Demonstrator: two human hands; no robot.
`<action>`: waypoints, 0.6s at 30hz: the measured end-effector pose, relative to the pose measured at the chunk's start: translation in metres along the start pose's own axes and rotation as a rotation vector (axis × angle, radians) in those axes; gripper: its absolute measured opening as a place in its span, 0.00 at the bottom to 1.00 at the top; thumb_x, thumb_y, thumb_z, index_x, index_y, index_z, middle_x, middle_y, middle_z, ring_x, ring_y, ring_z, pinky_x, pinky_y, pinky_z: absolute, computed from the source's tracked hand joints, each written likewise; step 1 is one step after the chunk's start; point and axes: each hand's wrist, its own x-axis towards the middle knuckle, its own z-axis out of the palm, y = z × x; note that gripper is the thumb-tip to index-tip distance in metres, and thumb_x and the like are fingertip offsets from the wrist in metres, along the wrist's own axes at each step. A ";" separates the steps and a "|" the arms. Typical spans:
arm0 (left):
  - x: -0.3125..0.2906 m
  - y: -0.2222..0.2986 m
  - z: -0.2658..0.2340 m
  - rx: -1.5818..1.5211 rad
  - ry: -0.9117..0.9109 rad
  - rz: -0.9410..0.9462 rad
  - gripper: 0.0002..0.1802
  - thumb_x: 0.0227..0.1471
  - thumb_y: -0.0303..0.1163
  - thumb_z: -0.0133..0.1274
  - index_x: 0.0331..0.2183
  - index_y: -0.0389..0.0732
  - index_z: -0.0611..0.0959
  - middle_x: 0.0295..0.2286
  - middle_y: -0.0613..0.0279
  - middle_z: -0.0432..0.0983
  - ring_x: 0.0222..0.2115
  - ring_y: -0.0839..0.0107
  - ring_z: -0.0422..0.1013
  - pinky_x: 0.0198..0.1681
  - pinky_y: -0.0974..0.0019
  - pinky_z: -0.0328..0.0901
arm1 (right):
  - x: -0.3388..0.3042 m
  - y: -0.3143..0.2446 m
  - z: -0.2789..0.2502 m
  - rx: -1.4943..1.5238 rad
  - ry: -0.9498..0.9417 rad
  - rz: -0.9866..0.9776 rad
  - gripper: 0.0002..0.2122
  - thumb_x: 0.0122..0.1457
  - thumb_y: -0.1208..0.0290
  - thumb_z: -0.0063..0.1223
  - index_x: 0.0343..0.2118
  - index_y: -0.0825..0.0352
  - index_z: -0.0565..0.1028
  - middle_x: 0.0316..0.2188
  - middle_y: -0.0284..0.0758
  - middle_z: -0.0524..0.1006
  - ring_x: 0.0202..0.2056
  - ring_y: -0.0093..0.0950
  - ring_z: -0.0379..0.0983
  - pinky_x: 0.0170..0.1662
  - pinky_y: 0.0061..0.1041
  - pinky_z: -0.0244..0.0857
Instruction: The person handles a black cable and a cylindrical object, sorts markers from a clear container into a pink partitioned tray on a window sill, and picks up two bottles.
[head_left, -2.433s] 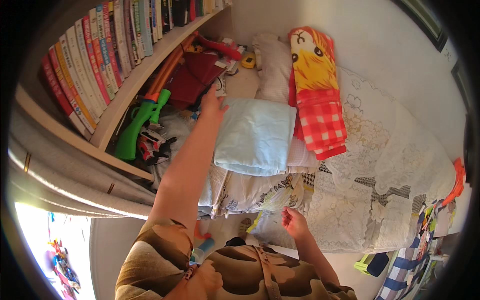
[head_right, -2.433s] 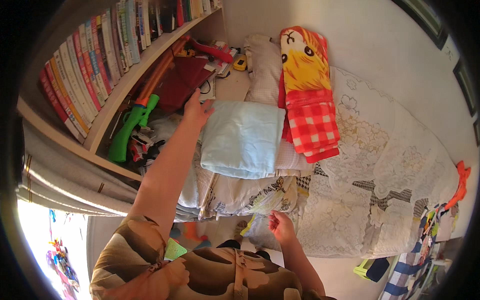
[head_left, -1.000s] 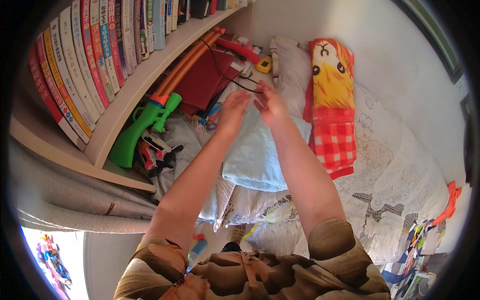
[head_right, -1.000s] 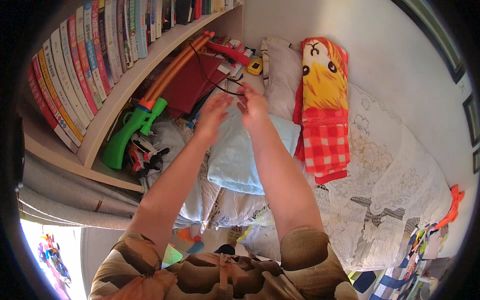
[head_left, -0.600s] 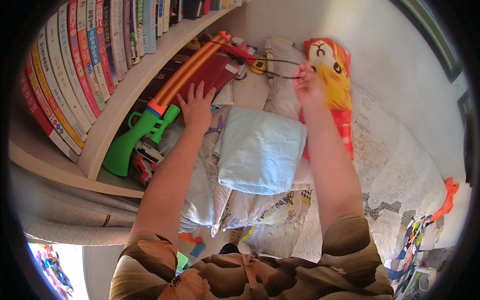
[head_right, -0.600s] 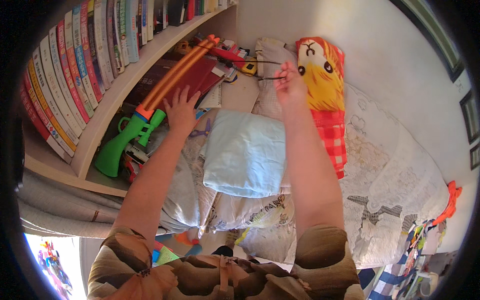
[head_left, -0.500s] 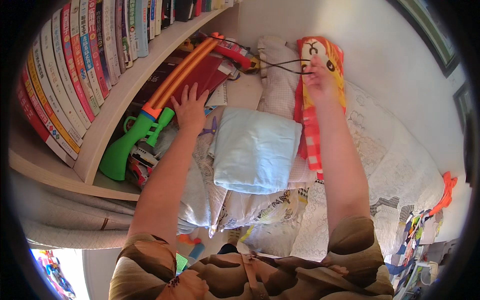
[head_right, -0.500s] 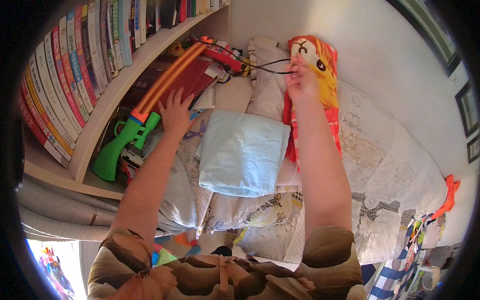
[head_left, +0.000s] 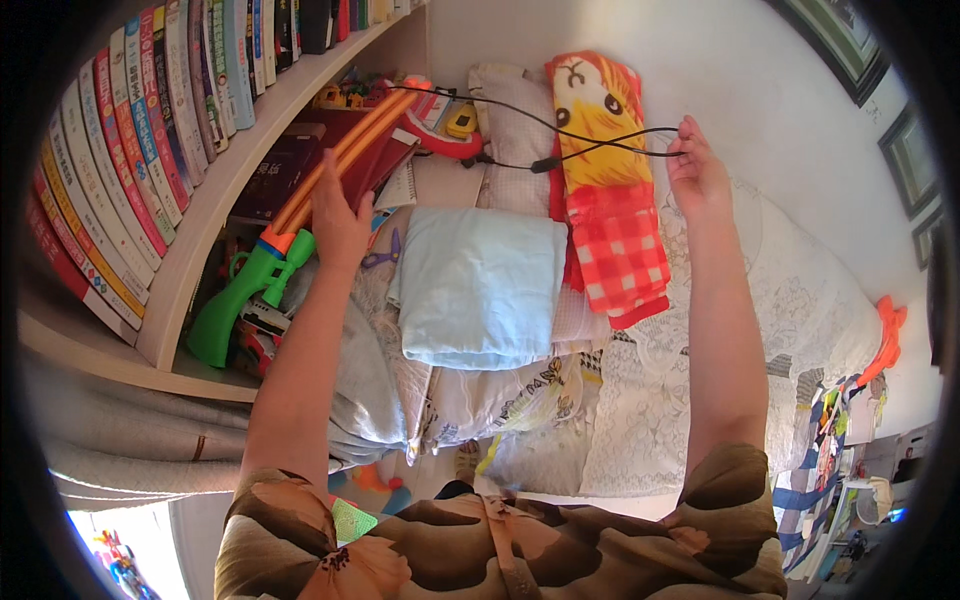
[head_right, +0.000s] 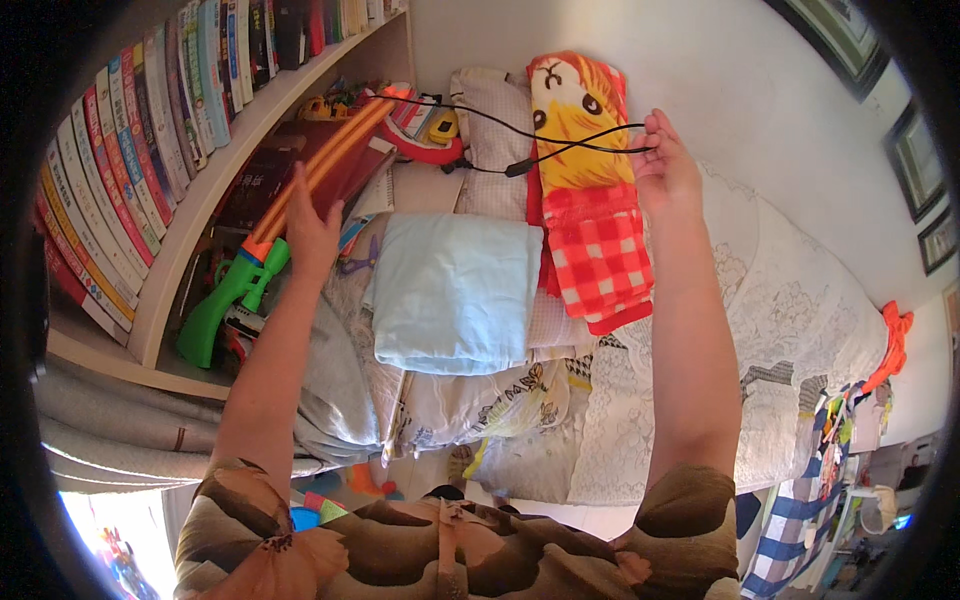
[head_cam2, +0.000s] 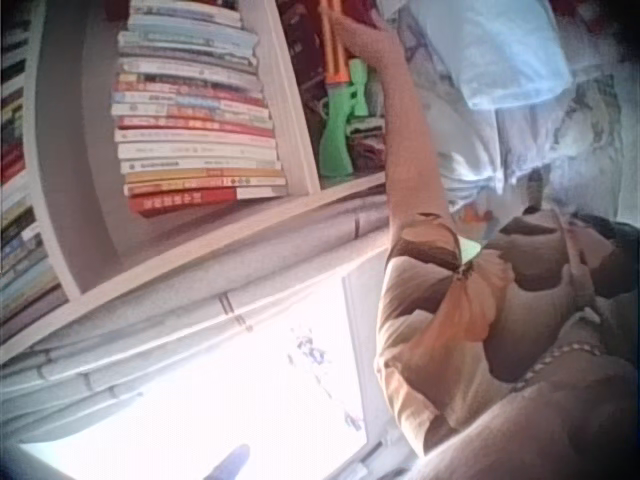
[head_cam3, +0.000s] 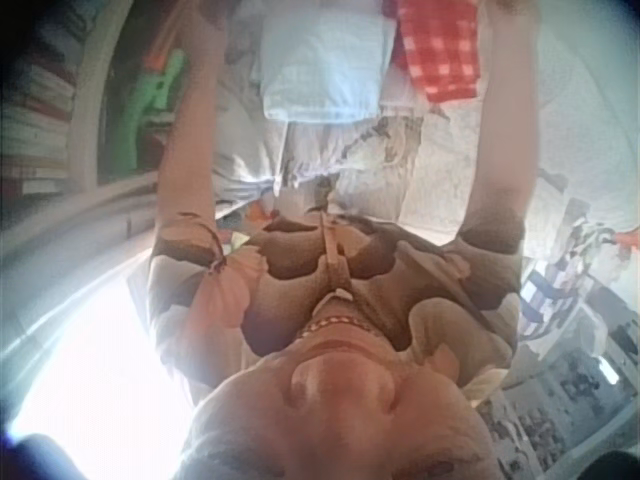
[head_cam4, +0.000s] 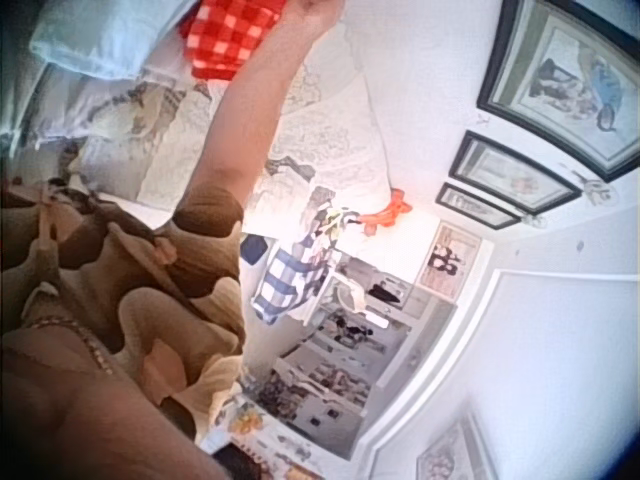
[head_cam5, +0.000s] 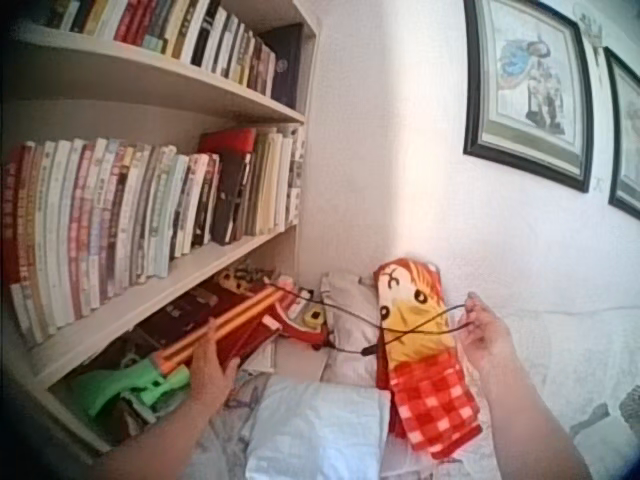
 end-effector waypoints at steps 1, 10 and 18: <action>0.002 -0.005 0.001 0.043 0.026 -0.030 0.41 0.45 0.29 0.58 0.59 0.45 0.59 0.54 0.57 0.60 0.55 0.53 0.56 0.57 0.55 0.54 | 0.000 -0.007 -0.006 0.007 -0.001 -0.017 0.21 0.53 0.89 0.42 0.53 0.75 0.64 0.40 0.37 0.72 0.38 0.23 0.69 0.42 0.19 0.68; 0.036 -0.027 -0.014 0.441 -0.378 -0.143 0.26 0.45 0.32 0.58 0.49 0.48 0.75 0.49 0.61 0.67 0.49 0.57 0.63 0.49 0.55 0.64 | -0.005 -0.082 -0.027 0.025 0.029 -0.254 0.20 0.54 0.88 0.44 0.53 0.77 0.63 0.44 0.40 0.71 0.38 0.26 0.70 0.47 0.25 0.69; 0.036 -0.027 -0.038 0.510 -0.381 -0.105 0.32 0.49 0.47 0.53 0.56 0.54 0.66 0.44 0.59 0.71 0.47 0.57 0.65 0.47 0.47 0.61 | 0.006 -0.162 -0.071 -0.003 0.097 -0.462 0.19 0.53 0.89 0.44 0.50 0.78 0.65 0.44 0.43 0.71 0.39 0.32 0.71 0.51 0.32 0.67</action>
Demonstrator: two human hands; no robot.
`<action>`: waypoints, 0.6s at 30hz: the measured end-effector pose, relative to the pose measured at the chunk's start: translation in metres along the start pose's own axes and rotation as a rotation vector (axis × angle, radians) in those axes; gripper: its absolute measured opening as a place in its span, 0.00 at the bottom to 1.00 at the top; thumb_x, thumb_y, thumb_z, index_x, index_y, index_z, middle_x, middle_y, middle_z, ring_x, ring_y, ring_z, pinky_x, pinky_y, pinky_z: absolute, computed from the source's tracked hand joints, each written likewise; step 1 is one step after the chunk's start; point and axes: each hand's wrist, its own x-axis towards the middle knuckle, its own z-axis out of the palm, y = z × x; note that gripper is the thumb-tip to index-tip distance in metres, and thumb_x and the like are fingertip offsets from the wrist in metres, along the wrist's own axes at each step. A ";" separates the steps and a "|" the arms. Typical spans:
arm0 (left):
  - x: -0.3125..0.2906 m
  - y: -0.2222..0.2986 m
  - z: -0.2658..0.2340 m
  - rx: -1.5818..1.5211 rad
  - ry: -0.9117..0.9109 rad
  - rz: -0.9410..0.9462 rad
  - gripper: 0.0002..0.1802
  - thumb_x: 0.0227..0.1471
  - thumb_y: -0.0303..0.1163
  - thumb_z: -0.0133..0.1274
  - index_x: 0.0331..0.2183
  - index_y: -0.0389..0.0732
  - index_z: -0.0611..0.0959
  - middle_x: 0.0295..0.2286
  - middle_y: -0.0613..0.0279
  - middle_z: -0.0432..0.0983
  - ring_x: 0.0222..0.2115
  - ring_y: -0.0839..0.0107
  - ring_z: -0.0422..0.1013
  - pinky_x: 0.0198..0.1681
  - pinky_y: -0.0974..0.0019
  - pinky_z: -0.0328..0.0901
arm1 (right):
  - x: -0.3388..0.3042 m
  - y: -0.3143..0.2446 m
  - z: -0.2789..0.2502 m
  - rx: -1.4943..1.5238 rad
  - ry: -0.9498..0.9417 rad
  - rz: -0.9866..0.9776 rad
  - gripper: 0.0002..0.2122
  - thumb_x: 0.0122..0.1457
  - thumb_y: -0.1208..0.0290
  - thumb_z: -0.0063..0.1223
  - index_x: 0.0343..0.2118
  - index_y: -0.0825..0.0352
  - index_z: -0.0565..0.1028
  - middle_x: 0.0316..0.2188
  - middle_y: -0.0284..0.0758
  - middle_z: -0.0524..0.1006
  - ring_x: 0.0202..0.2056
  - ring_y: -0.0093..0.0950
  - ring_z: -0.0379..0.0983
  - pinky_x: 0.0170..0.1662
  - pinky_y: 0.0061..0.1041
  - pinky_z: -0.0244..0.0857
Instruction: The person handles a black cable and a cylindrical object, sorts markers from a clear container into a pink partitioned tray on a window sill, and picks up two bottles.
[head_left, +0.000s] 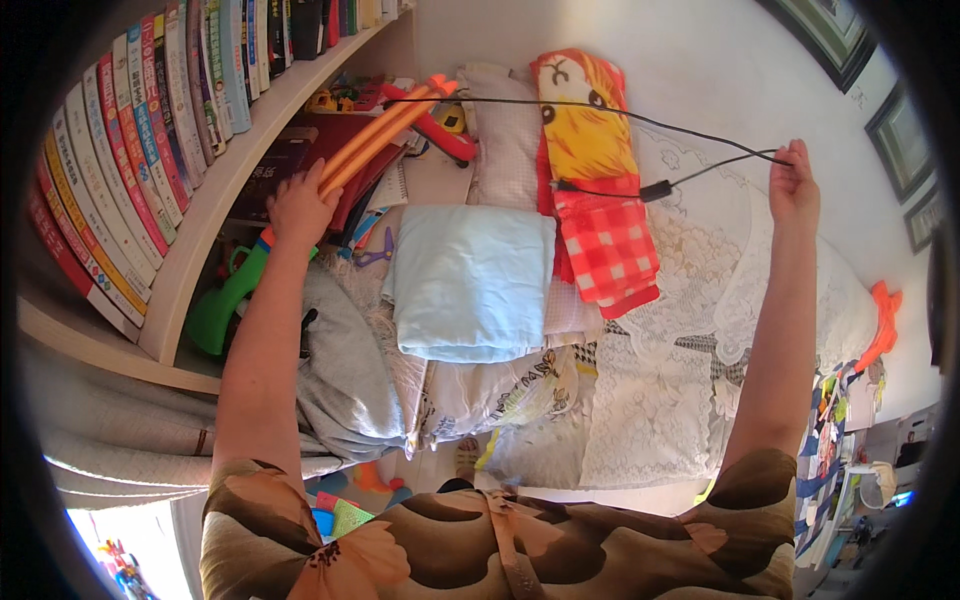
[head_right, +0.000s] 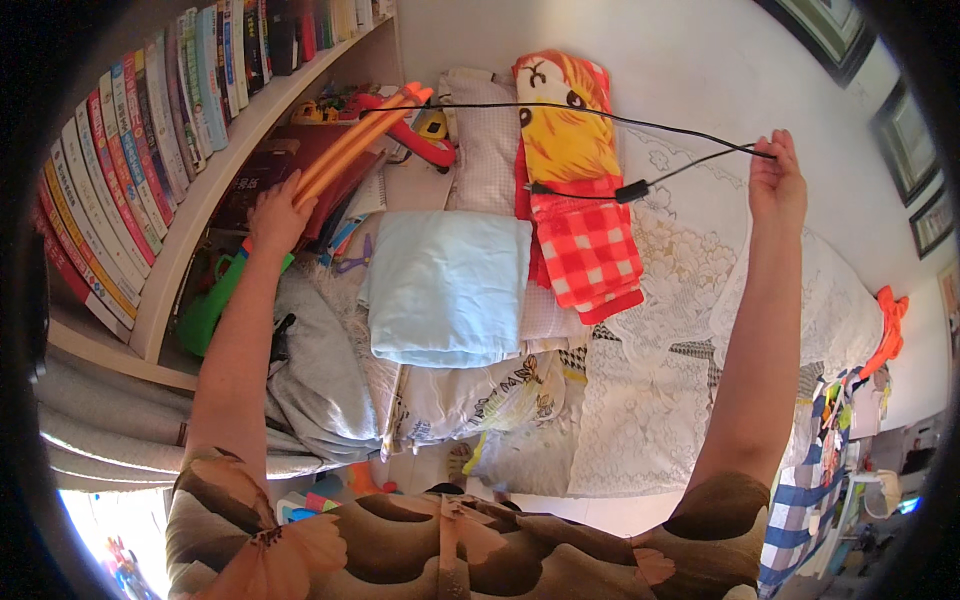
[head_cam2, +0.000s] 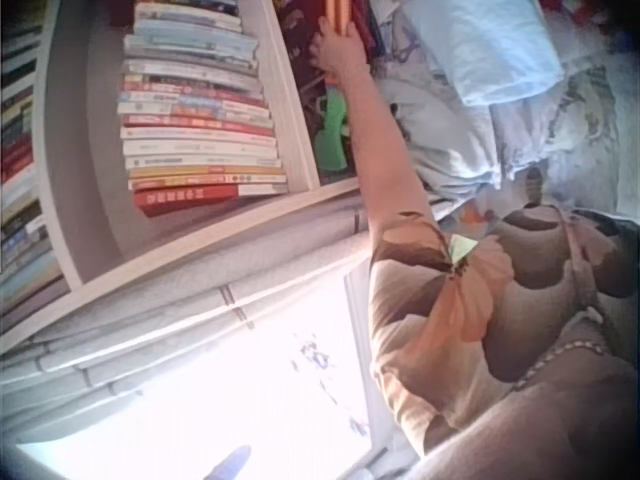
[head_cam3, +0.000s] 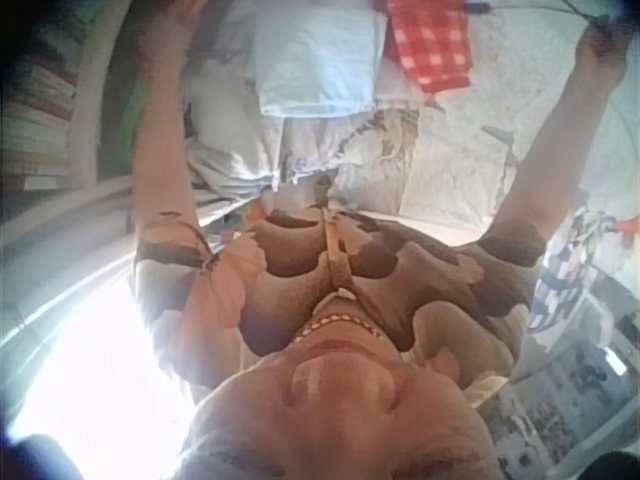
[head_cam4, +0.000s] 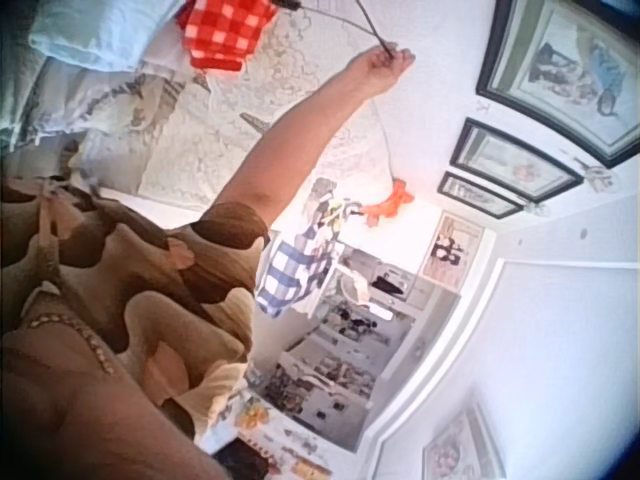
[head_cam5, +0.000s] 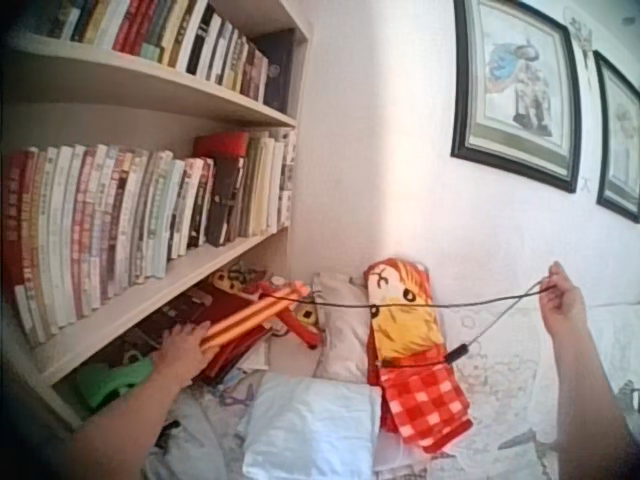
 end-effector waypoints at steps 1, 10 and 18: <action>0.001 -0.003 0.002 -0.028 -0.124 -0.029 0.35 0.50 0.50 0.51 0.58 0.55 0.63 0.43 0.58 0.71 0.46 0.56 0.66 0.47 0.44 0.59 | 0.006 -0.007 -0.003 0.002 0.001 -0.015 0.19 0.53 0.89 0.44 0.50 0.78 0.65 0.45 0.44 0.71 0.40 0.32 0.71 0.51 0.32 0.67; -0.009 -0.002 -0.004 -0.134 -0.085 0.099 0.37 0.46 0.44 0.56 0.58 0.55 0.63 0.39 0.59 0.71 0.42 0.59 0.69 0.44 0.53 0.64 | 0.031 -0.057 -0.014 0.025 0.043 -0.114 0.18 0.54 0.90 0.44 0.50 0.80 0.64 0.46 0.46 0.70 0.40 0.34 0.71 0.50 0.31 0.70; -0.020 0.002 -0.016 -0.391 -0.160 0.303 0.39 0.39 0.36 0.61 0.55 0.62 0.68 0.34 0.61 0.73 0.36 0.58 0.72 0.41 0.58 0.67 | 0.104 -0.121 -0.084 0.156 0.115 -0.179 0.09 0.56 0.88 0.45 0.40 0.81 0.68 0.35 0.45 0.73 0.32 0.33 0.72 0.45 0.33 0.72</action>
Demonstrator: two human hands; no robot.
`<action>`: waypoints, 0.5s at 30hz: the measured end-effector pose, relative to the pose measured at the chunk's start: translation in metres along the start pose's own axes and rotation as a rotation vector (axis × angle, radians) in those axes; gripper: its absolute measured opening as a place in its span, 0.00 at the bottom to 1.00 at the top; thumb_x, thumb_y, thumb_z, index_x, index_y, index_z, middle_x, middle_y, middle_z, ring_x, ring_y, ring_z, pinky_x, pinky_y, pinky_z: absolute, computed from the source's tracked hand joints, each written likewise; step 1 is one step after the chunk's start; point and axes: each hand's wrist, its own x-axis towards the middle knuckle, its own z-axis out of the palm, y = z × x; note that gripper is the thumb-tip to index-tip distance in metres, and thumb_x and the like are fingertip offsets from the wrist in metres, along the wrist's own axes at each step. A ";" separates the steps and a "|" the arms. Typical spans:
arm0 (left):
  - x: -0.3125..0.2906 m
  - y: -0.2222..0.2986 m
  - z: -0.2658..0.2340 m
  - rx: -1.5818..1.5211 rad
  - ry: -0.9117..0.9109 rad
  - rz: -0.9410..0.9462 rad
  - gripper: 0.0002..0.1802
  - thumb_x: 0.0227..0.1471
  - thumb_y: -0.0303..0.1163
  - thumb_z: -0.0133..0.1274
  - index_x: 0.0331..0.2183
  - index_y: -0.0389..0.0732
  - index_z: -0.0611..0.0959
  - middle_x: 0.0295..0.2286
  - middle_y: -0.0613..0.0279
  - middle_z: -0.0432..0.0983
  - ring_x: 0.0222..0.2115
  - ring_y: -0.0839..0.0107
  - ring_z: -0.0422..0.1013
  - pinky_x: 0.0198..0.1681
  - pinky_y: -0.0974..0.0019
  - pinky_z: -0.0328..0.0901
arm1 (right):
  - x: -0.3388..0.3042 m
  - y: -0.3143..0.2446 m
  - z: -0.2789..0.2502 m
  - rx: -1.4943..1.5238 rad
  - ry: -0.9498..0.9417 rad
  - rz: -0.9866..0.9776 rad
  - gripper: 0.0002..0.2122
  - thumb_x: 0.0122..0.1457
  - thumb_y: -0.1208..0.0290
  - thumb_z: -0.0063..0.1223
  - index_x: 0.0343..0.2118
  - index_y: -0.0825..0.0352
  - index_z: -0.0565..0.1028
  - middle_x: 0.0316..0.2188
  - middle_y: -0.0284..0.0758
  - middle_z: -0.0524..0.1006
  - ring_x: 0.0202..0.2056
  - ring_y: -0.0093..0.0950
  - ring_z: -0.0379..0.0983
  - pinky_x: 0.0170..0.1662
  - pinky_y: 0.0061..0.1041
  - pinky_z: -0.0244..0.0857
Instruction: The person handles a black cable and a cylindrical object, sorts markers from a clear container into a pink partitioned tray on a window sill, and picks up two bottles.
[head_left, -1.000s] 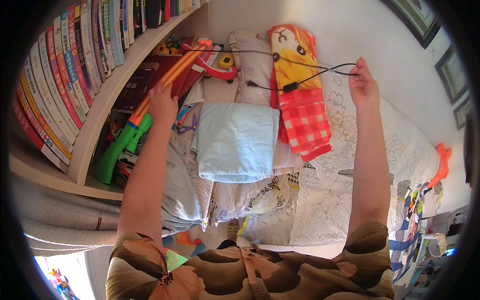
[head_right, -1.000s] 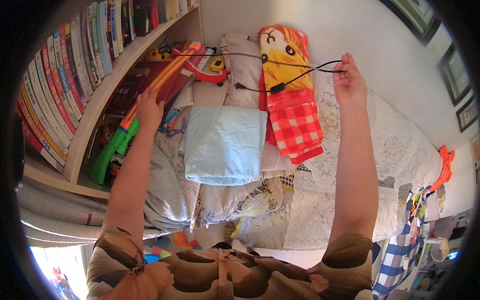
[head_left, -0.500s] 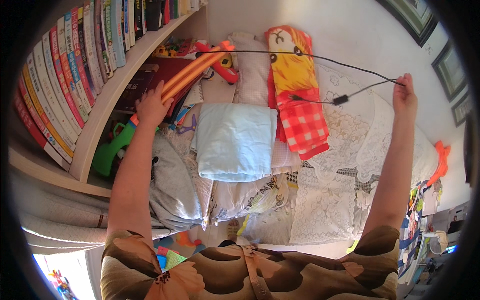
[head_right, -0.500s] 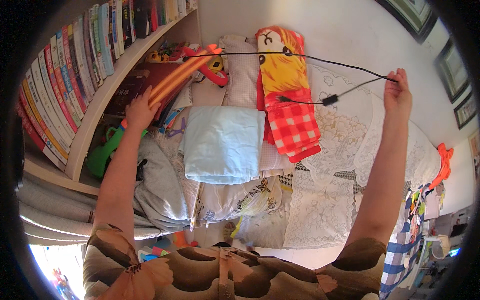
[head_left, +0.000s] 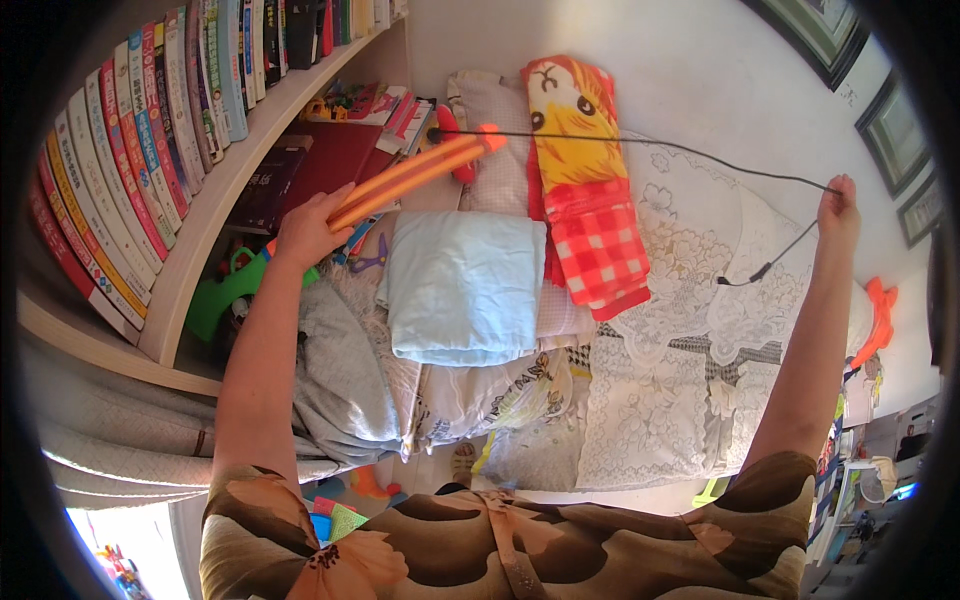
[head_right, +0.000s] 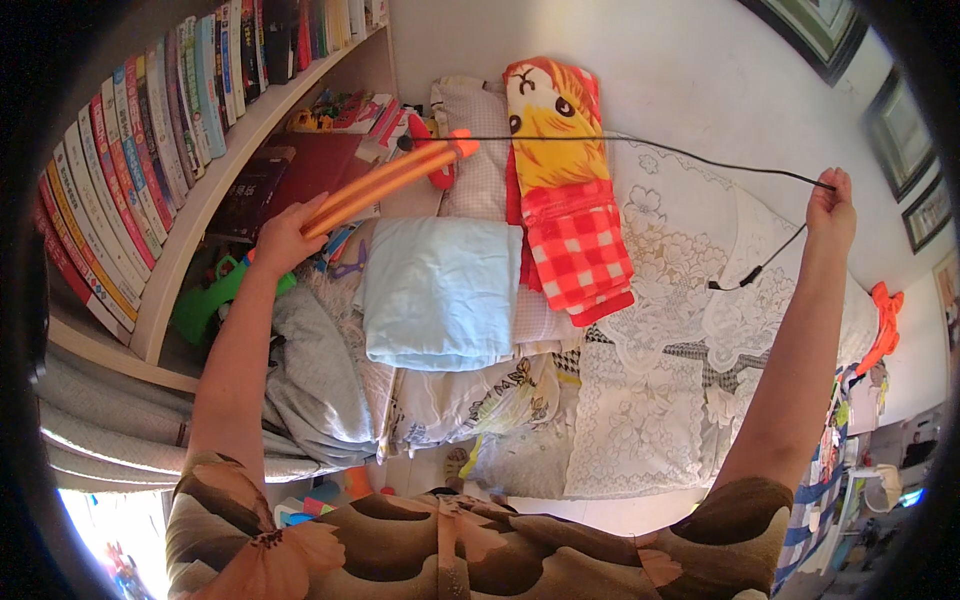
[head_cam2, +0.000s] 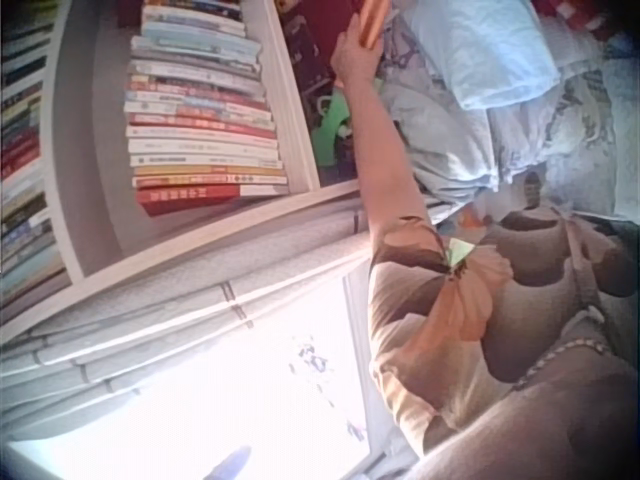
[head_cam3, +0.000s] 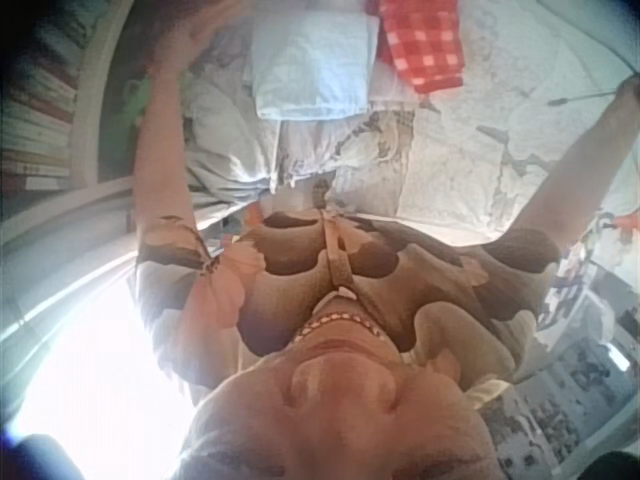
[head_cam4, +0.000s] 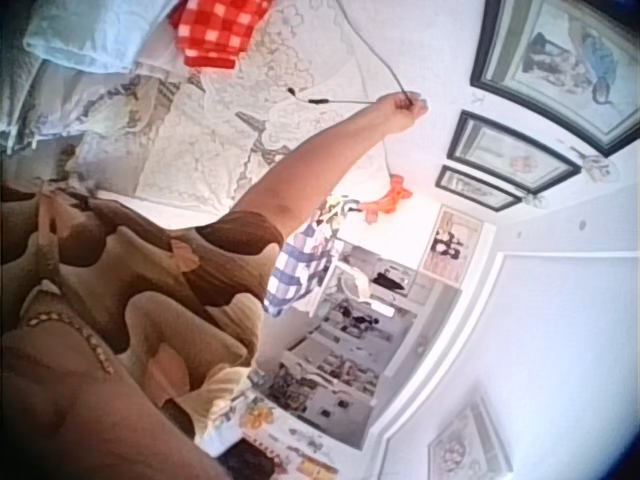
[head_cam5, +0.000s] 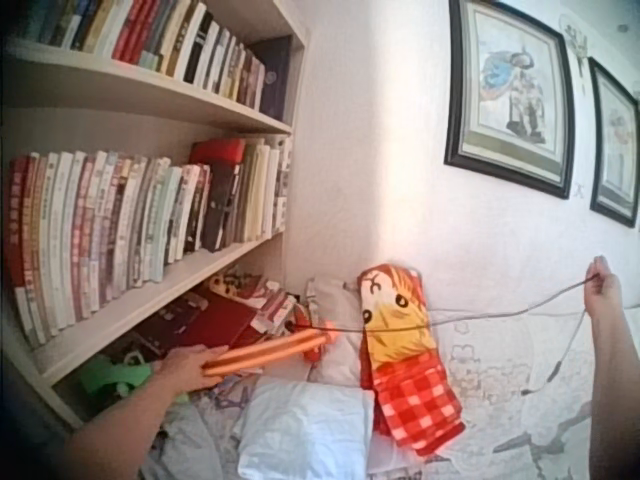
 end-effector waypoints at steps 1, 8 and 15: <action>-0.001 -0.001 0.000 -0.024 -0.004 0.031 0.39 0.39 0.35 0.61 0.55 0.62 0.68 0.34 0.61 0.73 0.36 0.58 0.72 0.41 0.58 0.67 | 0.008 -0.007 -0.007 0.016 -0.002 -0.017 0.08 0.56 0.88 0.45 0.39 0.81 0.68 0.33 0.45 0.73 0.31 0.34 0.72 0.45 0.34 0.72; -0.002 0.006 -0.004 -0.060 -0.024 0.057 0.38 0.37 0.34 0.61 0.54 0.60 0.71 0.33 0.60 0.73 0.35 0.57 0.72 0.40 0.58 0.67 | 0.083 -0.092 -0.075 -0.196 -0.233 -0.146 0.05 0.56 0.87 0.45 0.35 0.80 0.69 0.31 0.44 0.73 0.31 0.34 0.72 0.45 0.34 0.72; 0.002 -0.005 0.007 -0.078 0.031 0.057 0.37 0.38 0.34 0.61 0.54 0.59 0.71 0.34 0.58 0.73 0.36 0.57 0.71 0.41 0.59 0.67 | 0.134 -0.202 -0.118 -0.524 -0.417 -0.321 0.07 0.54 0.89 0.48 0.37 0.80 0.70 0.31 0.44 0.74 0.33 0.35 0.74 0.47 0.36 0.73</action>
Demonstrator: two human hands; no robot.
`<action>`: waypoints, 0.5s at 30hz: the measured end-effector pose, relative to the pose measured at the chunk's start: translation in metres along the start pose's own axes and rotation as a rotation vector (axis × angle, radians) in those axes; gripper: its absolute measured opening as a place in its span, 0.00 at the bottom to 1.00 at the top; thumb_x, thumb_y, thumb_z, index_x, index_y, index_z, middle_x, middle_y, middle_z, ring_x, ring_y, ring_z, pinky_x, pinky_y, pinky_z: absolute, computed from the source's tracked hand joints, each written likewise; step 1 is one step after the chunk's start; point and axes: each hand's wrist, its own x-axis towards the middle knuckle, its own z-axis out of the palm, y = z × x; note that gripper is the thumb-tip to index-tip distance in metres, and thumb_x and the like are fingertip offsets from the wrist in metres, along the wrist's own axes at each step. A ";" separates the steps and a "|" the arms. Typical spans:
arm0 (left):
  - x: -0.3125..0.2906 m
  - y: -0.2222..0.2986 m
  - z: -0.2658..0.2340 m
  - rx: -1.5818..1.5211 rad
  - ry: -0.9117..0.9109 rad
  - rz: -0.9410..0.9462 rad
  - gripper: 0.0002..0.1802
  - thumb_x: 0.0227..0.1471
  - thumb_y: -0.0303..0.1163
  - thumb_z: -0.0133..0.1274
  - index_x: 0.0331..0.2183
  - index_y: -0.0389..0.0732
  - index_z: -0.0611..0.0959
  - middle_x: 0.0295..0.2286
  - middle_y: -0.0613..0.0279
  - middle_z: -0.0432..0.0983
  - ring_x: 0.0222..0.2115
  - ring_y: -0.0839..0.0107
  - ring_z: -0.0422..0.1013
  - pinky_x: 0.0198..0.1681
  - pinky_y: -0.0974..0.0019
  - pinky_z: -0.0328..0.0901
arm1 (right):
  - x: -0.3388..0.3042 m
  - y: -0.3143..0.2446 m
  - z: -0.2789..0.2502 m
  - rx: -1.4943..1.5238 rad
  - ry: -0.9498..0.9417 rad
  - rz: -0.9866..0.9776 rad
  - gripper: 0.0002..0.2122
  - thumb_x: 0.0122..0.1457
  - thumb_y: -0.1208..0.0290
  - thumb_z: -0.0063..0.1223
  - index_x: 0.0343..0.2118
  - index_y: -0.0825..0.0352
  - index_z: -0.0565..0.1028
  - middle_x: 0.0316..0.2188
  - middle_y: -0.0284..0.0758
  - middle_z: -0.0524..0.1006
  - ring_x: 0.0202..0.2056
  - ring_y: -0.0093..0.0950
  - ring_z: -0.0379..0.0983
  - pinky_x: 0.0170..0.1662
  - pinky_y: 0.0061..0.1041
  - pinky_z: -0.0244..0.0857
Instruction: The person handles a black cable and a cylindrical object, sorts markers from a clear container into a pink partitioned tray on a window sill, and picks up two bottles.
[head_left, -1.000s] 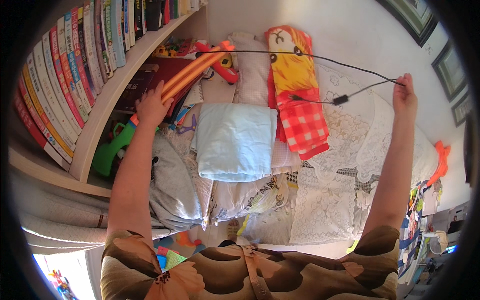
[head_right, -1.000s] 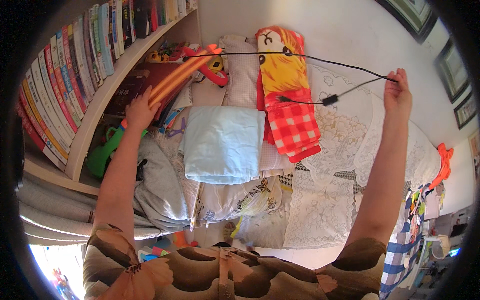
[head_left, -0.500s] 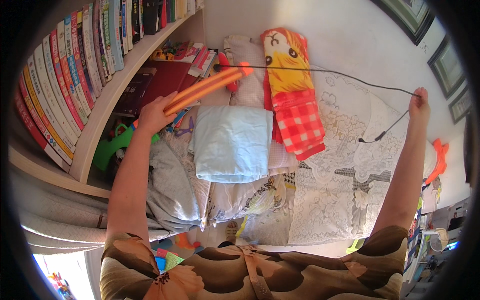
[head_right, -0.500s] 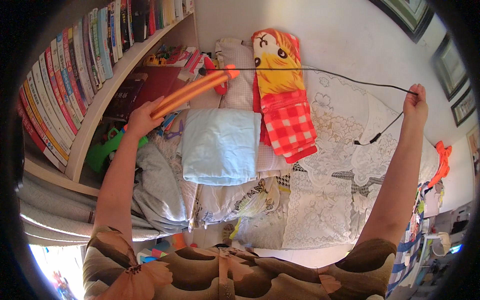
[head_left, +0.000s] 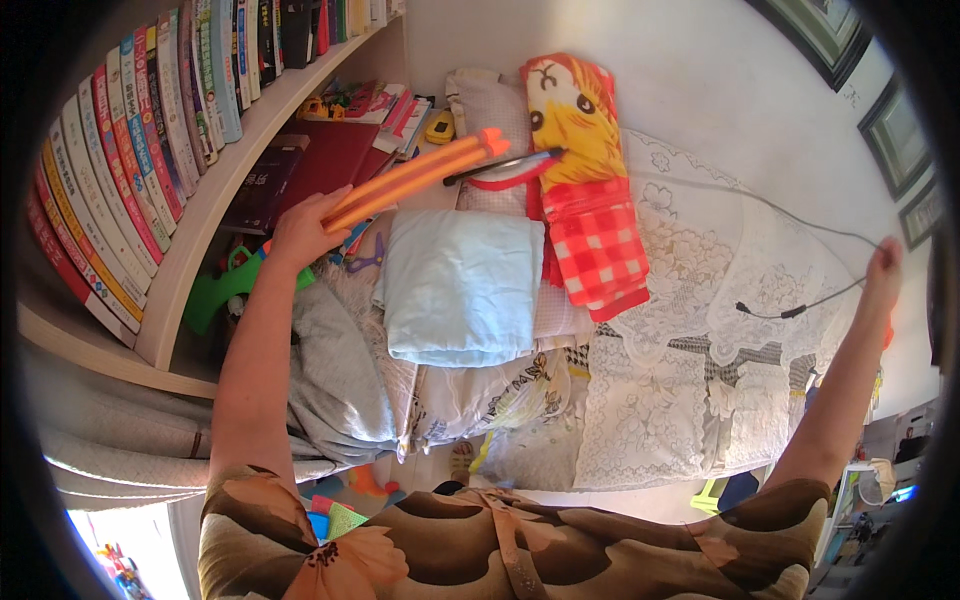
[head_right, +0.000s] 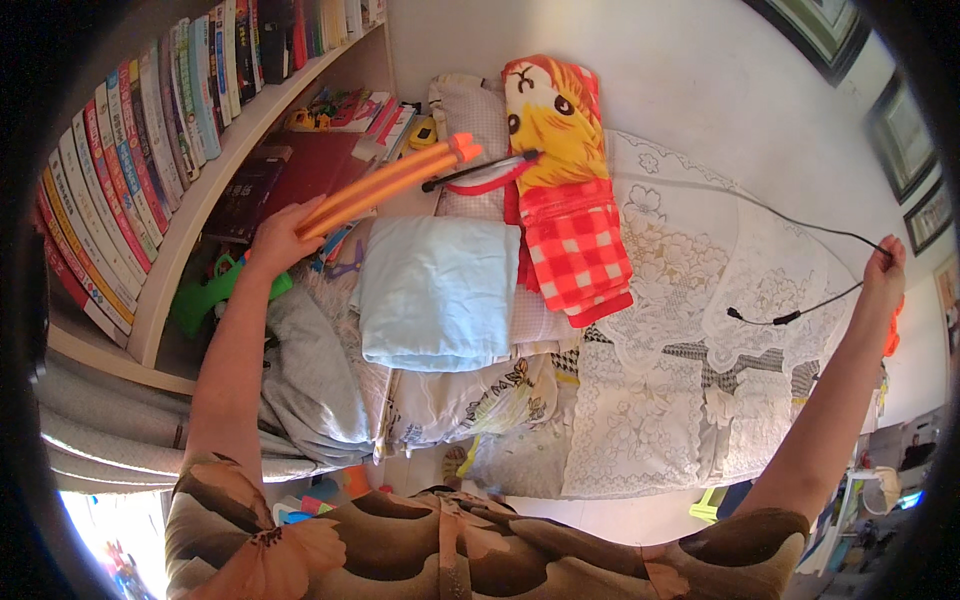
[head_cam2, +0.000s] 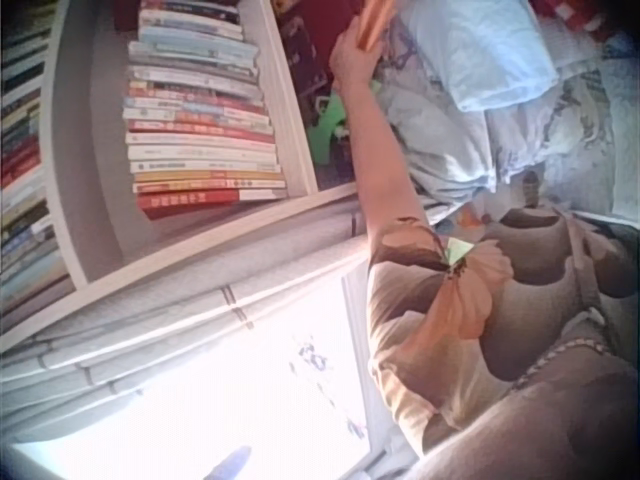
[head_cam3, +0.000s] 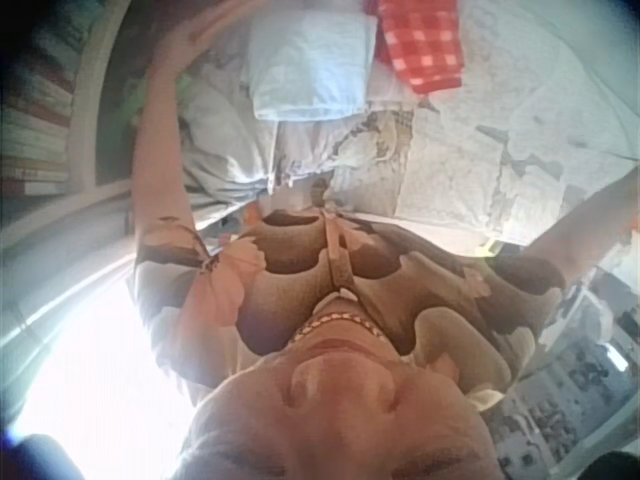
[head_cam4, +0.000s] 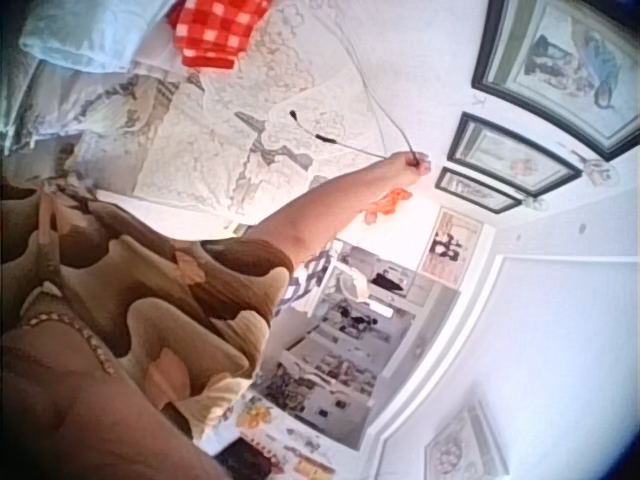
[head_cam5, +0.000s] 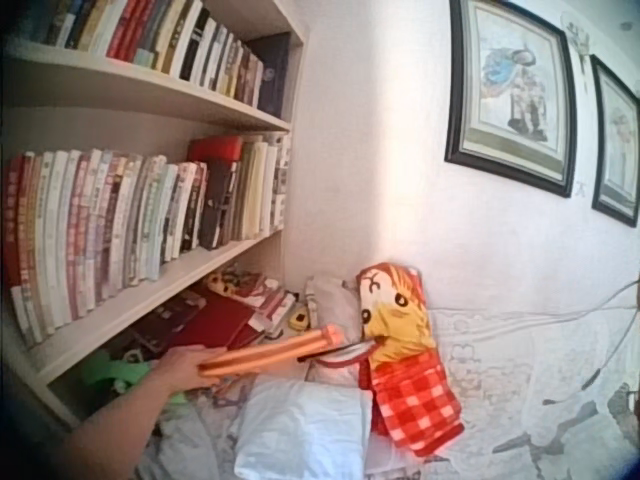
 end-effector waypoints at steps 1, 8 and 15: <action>-0.001 0.002 -0.002 0.037 0.032 -0.022 0.37 0.38 0.35 0.61 0.54 0.58 0.71 0.34 0.58 0.73 0.37 0.57 0.71 0.41 0.58 0.67 | -0.005 0.004 -0.004 -0.013 0.019 0.005 0.08 0.54 0.89 0.48 0.37 0.80 0.70 0.31 0.45 0.75 0.33 0.35 0.74 0.47 0.36 0.73; 0.017 -0.033 -0.008 0.327 0.110 -0.287 0.36 0.45 0.40 0.59 0.57 0.56 0.66 0.40 0.54 0.72 0.42 0.54 0.70 0.43 0.55 0.67 | -0.050 0.031 0.015 0.286 0.363 0.257 0.11 0.56 0.88 0.45 0.42 0.79 0.68 0.37 0.46 0.74 0.37 0.36 0.74 0.48 0.35 0.72; 0.053 -0.071 0.004 0.609 0.198 -0.451 0.35 0.49 0.43 0.56 0.57 0.51 0.64 0.42 0.56 0.71 0.44 0.55 0.69 0.43 0.51 0.66 | -0.076 0.001 0.026 0.312 0.401 0.309 0.11 0.58 0.85 0.45 0.44 0.79 0.67 0.40 0.44 0.74 0.39 0.34 0.74 0.47 0.31 0.72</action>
